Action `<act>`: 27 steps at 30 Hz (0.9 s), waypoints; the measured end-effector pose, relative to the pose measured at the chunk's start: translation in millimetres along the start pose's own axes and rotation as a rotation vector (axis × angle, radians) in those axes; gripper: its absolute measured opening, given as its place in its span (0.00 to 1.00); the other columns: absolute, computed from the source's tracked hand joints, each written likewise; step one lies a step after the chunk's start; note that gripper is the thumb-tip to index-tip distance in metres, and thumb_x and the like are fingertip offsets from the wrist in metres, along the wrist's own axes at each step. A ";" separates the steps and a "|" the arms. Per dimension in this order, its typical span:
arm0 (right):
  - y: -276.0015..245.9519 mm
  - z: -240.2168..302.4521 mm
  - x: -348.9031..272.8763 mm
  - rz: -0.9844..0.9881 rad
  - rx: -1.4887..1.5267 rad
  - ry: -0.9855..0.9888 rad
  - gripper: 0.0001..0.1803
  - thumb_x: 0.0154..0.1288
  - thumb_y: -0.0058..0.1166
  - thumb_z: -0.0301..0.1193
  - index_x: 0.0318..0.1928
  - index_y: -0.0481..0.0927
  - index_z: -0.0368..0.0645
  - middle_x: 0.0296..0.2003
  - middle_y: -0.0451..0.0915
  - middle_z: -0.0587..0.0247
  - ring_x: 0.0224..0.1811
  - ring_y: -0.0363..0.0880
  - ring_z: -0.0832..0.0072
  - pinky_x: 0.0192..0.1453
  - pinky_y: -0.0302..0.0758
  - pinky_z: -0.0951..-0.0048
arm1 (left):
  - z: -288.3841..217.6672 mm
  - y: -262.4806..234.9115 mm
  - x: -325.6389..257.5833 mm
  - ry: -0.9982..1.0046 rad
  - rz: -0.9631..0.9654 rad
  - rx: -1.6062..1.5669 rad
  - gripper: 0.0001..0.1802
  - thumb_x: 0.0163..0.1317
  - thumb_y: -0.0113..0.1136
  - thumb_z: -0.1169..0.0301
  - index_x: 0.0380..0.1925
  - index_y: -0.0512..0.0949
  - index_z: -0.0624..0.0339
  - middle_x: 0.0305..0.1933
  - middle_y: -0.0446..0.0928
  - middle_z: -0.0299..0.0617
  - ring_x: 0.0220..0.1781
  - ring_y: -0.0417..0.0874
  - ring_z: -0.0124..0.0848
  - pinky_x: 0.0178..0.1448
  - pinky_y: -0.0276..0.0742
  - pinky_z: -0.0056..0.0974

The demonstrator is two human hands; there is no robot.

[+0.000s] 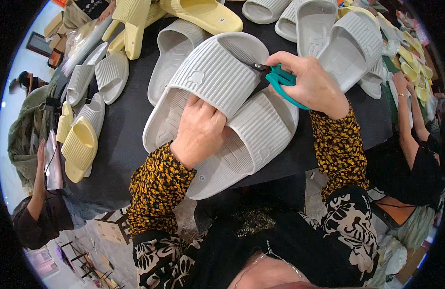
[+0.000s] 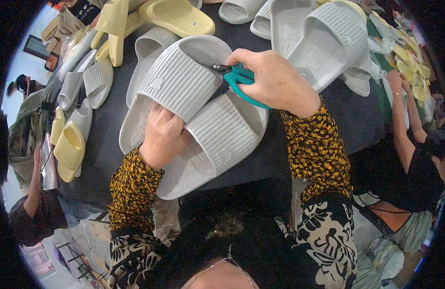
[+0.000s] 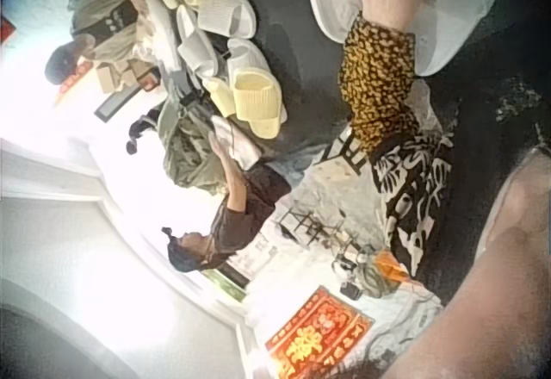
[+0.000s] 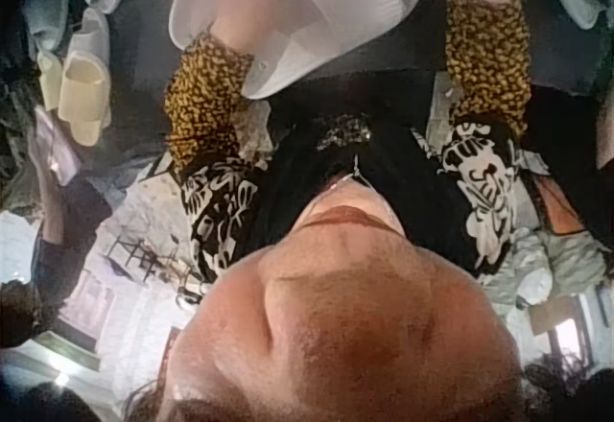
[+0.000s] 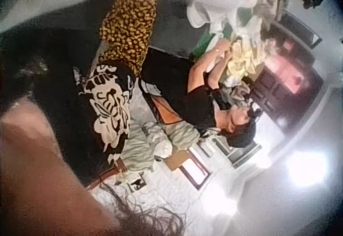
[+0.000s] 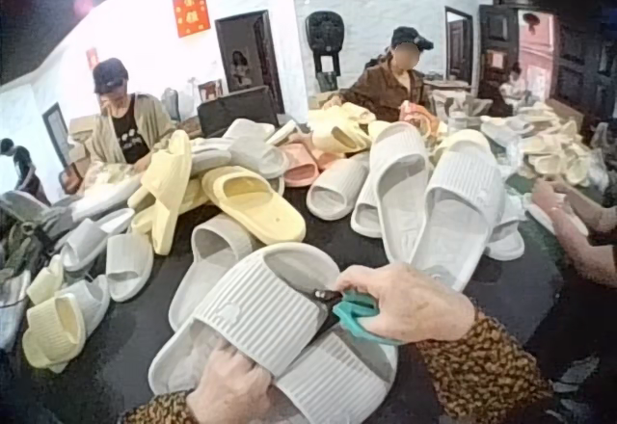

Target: The person trims loose threads from foam slides using scissors, handling and turning the slides one by one by hand on the table.

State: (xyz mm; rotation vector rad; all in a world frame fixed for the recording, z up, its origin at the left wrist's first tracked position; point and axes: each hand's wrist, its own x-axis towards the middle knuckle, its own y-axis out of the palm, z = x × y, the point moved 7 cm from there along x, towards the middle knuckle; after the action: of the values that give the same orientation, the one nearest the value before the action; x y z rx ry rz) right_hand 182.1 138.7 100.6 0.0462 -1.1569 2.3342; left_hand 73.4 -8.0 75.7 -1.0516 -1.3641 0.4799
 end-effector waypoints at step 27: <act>-11.8 -13.3 -1.9 -0.270 -0.136 0.075 0.17 0.55 0.58 0.30 0.46 0.73 0.41 0.28 0.79 0.46 0.33 0.79 0.49 0.36 0.74 0.58 | 12.7 4.3 3.5 -0.180 0.035 -0.183 0.11 0.40 0.64 0.77 0.27 0.76 0.65 0.32 0.75 0.47 0.35 0.74 0.49 0.43 0.69 0.46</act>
State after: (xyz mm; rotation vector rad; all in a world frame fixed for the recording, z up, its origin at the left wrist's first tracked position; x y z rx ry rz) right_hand 191.9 153.6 100.3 0.0613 -1.1905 2.0017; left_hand 63.5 1.0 72.5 -1.2054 -1.5745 0.4916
